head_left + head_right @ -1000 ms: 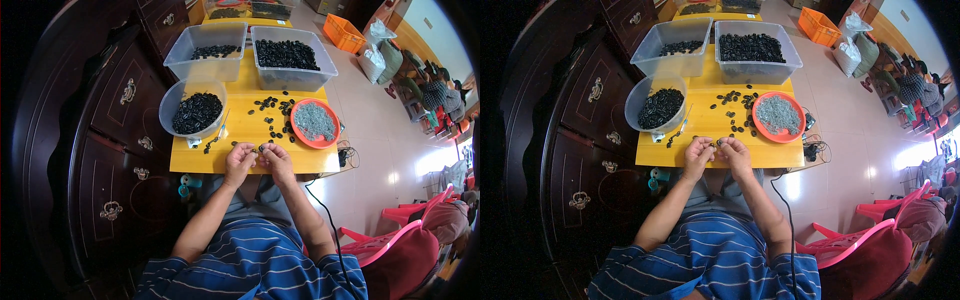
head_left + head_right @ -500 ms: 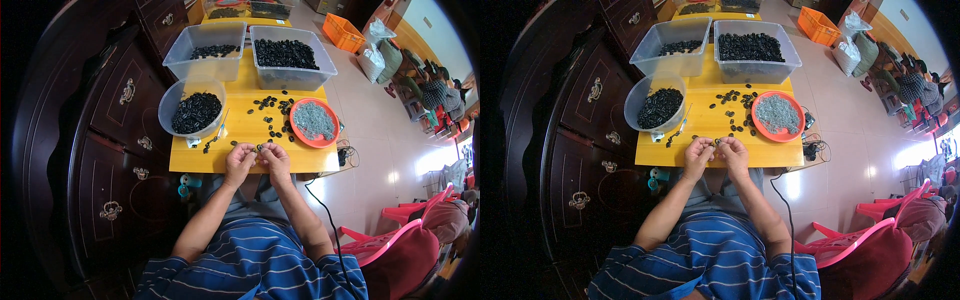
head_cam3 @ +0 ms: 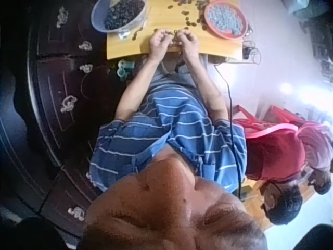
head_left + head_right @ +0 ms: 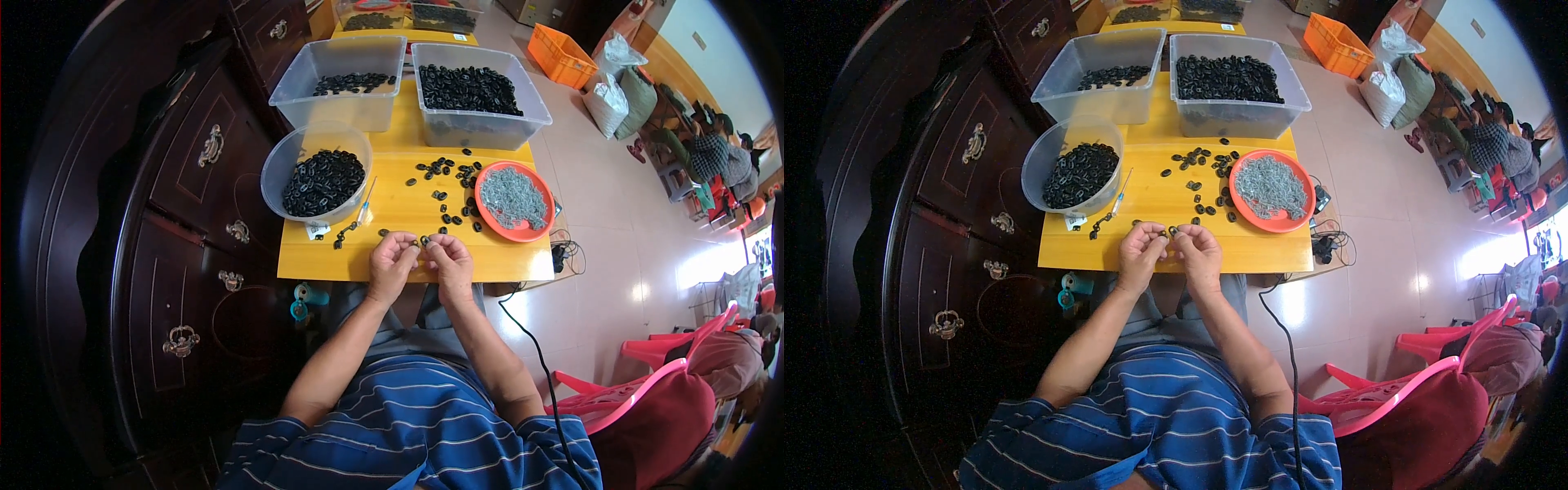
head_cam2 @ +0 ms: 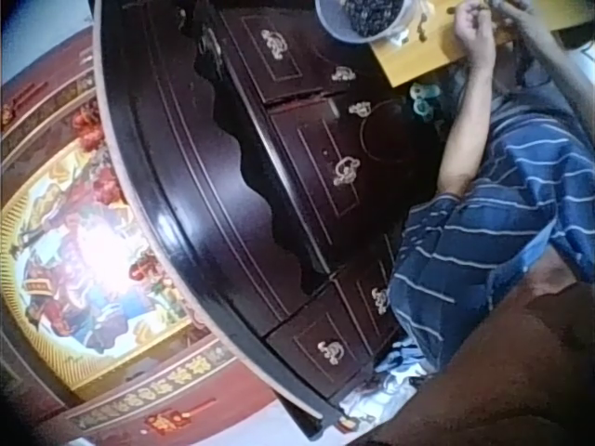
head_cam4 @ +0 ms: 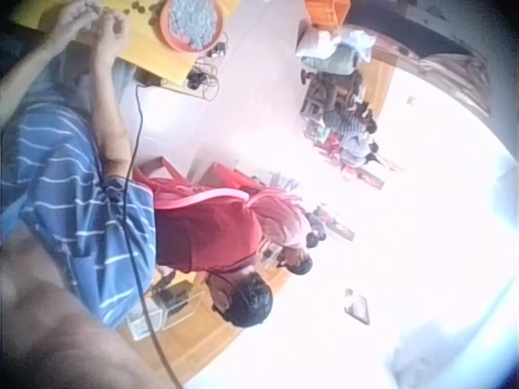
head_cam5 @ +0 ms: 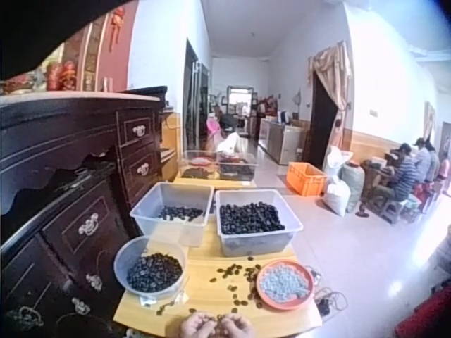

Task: The person assembles small components by picking up black plastic pieces and metal pins from the table and fitting them together by hand.

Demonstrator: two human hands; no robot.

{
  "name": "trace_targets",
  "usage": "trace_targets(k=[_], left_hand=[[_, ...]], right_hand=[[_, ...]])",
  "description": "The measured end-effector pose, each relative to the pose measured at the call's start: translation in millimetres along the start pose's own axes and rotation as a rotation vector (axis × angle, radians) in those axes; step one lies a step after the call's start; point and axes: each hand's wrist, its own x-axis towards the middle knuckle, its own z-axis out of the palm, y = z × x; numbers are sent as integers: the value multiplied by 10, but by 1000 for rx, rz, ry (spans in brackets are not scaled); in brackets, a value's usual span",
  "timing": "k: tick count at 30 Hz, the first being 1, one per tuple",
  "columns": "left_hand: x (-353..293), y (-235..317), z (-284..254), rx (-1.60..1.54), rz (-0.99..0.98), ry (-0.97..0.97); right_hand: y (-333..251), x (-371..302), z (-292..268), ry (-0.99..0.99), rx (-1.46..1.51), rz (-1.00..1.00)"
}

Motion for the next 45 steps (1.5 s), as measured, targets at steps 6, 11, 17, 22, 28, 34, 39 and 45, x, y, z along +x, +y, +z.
trace_targets(k=[6, 11, 17, 22, 28, 34, 39, 45], left_hand=[[3, 21, -12, -33, -16, -54], [14, -31, -62, -37, -7, -88], [6, -35, -66, -38, -9, -97], [18, -16, -82, -50, -11, -114], [30, 72, -153, -113, -100, -224], [23, 128, -186, -100, -120, -273], [26, 151, -204, -143, -125, -341], [24, 174, -165, -75, -125, -324]], right_hand=[[28, -2, 5, -29, 23, -17], [-26, -39, 24, -37, 9, -9], [-17, -22, -6, -50, -4, -18], [-38, -13, -40, -86, -2, 7], [-154, -29, -57, -148, -22, 42], [-177, -55, -74, -168, -9, 56], [-205, -103, -98, -179, 7, 83], [-199, -104, -143, -192, -18, 67]])
